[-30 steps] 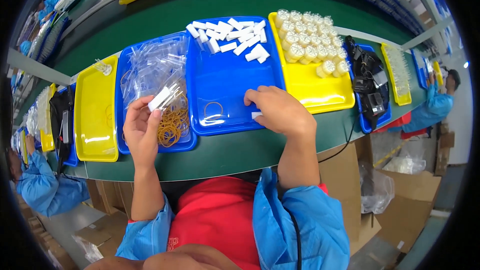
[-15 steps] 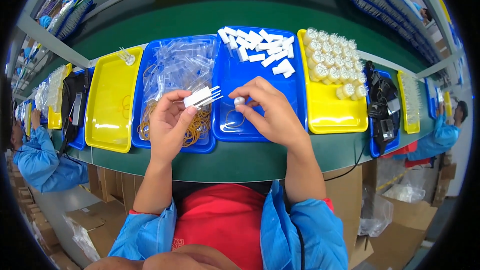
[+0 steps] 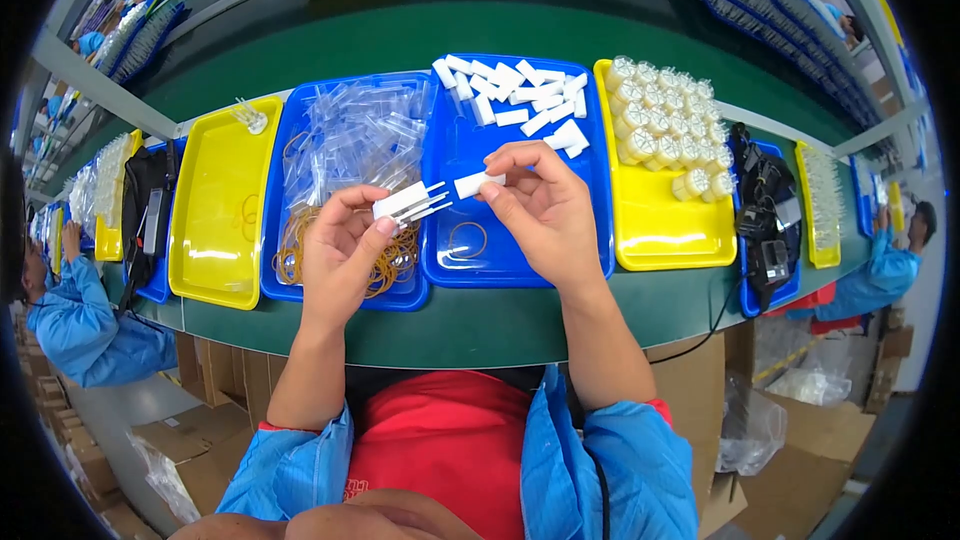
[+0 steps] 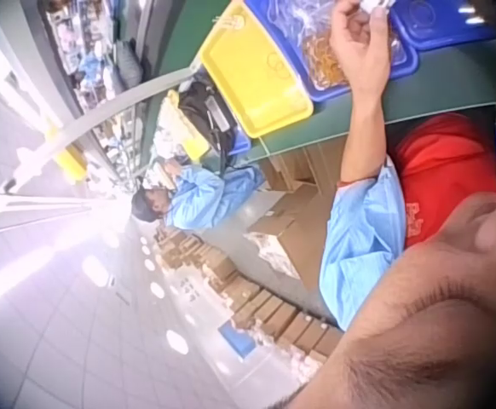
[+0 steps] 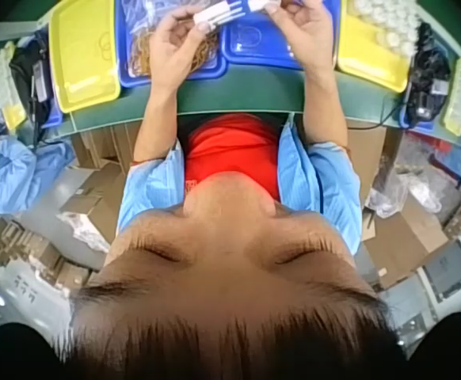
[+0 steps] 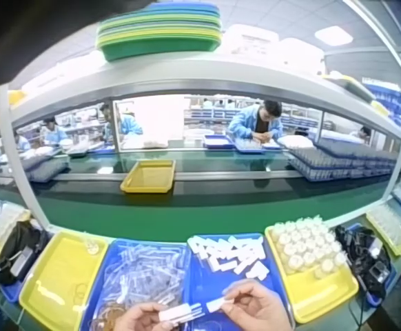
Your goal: The person assembles connector components by picking up plastic sleeves from a tray and fitting them onto the pins of a connector base by hand.
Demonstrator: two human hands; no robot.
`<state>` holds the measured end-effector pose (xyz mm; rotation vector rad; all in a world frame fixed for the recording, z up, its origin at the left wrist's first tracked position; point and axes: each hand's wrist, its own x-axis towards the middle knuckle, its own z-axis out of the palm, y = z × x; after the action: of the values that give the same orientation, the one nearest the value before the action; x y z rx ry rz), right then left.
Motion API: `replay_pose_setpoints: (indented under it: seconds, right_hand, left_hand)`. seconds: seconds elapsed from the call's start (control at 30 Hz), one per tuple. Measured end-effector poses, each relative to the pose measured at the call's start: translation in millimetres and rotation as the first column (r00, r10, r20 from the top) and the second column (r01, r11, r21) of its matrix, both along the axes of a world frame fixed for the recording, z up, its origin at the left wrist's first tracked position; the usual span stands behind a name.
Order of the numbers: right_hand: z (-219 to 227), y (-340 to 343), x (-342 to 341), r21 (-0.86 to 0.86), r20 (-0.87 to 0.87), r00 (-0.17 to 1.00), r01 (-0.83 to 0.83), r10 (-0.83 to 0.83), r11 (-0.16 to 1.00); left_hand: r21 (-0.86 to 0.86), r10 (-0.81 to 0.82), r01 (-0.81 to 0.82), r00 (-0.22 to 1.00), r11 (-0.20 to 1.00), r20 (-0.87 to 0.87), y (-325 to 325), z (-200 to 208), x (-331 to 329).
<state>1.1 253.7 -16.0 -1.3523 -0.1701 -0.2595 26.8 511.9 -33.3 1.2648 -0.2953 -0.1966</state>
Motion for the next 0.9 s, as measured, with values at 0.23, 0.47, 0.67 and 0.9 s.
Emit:
replay_pose_setpoints:
  seconds: [0.23,0.47,0.67,0.9]
  right_hand:
    - [-3.7,1.6,1.7,-0.077,0.023,0.999,-0.026,0.028,0.997]
    - [-5.0,5.2,0.7,-0.112,0.020,1.000,-0.012,0.014,0.994]
    - [-5.0,3.8,3.5,-0.160,0.024,1.000,0.022,-0.019,0.987]
    - [-4.8,0.6,0.7,-0.219,0.047,0.999,0.035,-0.025,0.975]
  left_hand:
    - [0.002,-0.022,0.022,1.000,1.000,-0.021,-0.5,-1.8,-0.5]
    - [0.022,0.003,-0.003,1.000,1.000,-0.006,-2.6,-2.1,0.3]
    - [0.015,0.002,-0.002,1.000,1.000,-0.023,-3.2,-2.5,0.3]
    - [0.036,0.009,-0.008,0.999,0.999,-0.032,-2.4,-3.9,0.6]
